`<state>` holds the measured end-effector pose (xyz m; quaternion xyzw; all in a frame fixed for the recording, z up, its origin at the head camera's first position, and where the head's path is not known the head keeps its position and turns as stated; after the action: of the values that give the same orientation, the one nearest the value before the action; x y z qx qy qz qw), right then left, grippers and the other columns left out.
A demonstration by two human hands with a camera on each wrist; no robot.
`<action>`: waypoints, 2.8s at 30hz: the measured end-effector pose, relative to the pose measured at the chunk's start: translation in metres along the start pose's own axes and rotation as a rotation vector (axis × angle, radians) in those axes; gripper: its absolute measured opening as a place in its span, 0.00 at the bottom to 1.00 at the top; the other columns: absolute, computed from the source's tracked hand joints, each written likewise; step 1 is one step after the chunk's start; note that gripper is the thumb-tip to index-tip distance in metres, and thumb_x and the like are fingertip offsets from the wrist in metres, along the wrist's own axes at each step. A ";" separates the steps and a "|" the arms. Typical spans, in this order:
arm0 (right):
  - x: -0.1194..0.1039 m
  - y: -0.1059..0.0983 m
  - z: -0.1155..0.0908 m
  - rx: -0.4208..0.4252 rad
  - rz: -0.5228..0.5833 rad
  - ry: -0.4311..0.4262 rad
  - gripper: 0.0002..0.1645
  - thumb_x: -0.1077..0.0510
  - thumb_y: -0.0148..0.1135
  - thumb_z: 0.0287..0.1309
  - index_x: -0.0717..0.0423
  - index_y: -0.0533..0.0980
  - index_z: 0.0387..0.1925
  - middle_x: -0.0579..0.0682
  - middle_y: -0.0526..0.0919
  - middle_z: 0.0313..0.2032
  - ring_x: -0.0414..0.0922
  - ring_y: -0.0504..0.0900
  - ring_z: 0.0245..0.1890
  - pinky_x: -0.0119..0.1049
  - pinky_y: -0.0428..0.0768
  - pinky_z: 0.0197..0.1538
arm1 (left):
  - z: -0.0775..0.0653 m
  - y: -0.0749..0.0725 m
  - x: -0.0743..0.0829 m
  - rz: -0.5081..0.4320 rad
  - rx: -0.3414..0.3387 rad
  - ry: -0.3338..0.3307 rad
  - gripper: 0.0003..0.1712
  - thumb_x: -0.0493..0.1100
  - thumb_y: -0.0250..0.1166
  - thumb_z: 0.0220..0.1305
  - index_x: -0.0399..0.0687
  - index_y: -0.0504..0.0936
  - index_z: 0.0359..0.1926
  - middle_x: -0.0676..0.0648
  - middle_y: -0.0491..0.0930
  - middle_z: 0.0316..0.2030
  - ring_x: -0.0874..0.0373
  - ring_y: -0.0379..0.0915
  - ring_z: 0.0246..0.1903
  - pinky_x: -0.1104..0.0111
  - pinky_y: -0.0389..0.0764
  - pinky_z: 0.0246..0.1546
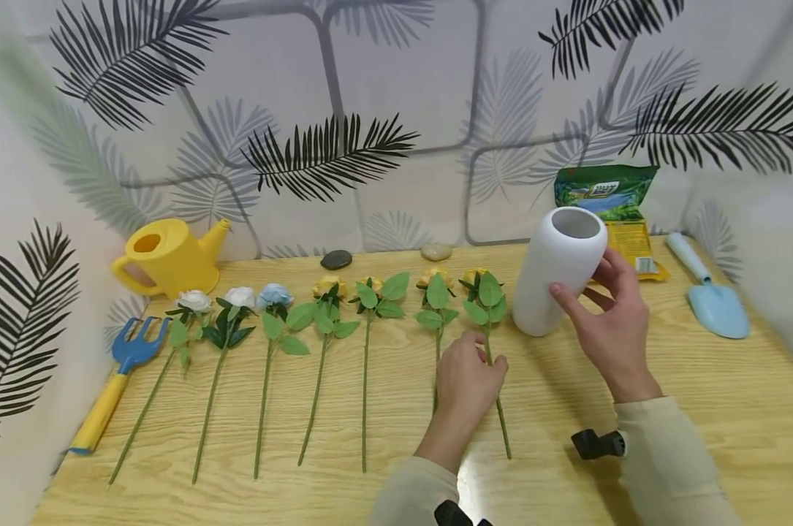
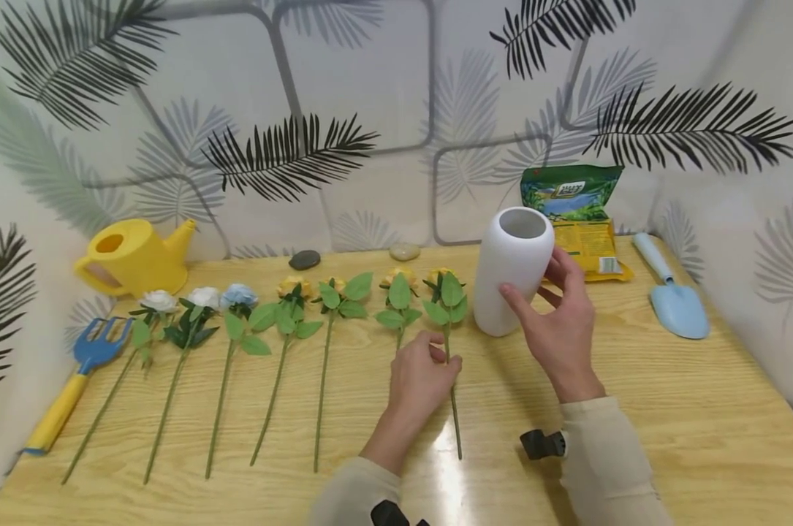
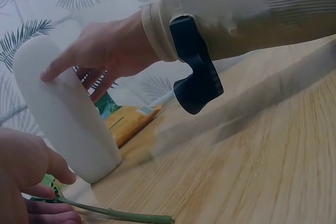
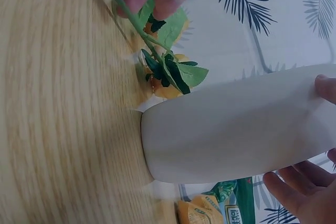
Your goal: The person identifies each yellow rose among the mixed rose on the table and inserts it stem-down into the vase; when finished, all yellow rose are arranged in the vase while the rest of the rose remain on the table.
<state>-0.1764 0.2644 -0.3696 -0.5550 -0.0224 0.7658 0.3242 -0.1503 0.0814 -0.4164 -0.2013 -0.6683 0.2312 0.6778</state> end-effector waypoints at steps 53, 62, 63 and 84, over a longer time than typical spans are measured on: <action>-0.001 -0.001 -0.001 -0.038 0.006 -0.006 0.46 0.57 0.71 0.60 0.52 0.58 0.75 0.57 0.72 0.67 0.52 0.75 0.63 0.58 0.75 0.65 | 0.011 -0.016 0.022 -0.080 0.123 0.085 0.09 0.31 0.67 0.62 0.37 0.85 0.44 0.46 0.83 0.33 0.54 0.78 0.32 0.68 0.76 0.34; 0.000 -0.001 0.000 -0.032 0.004 -0.014 0.46 0.57 0.71 0.60 0.53 0.58 0.74 0.57 0.73 0.66 0.52 0.75 0.62 0.57 0.76 0.64 | 0.020 -0.041 0.046 -0.129 0.164 0.159 0.11 0.31 0.67 0.63 0.39 0.84 0.47 0.45 0.83 0.36 0.56 0.81 0.31 0.70 0.78 0.33; 0.000 -0.001 0.000 -0.032 0.005 -0.013 0.46 0.57 0.71 0.60 0.53 0.58 0.74 0.57 0.73 0.67 0.52 0.75 0.62 0.57 0.76 0.64 | 0.021 -0.044 0.049 -0.135 0.170 0.173 0.11 0.31 0.67 0.63 0.39 0.83 0.47 0.45 0.84 0.36 0.56 0.81 0.31 0.70 0.78 0.33; 0.004 -0.001 0.002 -0.029 0.000 -0.035 0.45 0.55 0.72 0.60 0.54 0.60 0.73 0.57 0.74 0.65 0.52 0.77 0.61 0.57 0.77 0.62 | 0.037 -0.084 0.102 -0.237 0.293 0.448 0.08 0.31 0.67 0.64 0.36 0.84 0.45 0.42 0.83 0.38 0.55 0.79 0.30 0.76 0.77 0.32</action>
<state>-0.1780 0.2673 -0.3717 -0.5460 -0.0392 0.7750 0.3158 -0.1835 0.0717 -0.2838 -0.0679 -0.4804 0.1940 0.8526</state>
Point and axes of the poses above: each hand's wrist, its own z-axis towards the middle knuckle, its own y-axis out of the palm, x = y × z, the point moved 2 cm from there along z, towards the middle knuckle
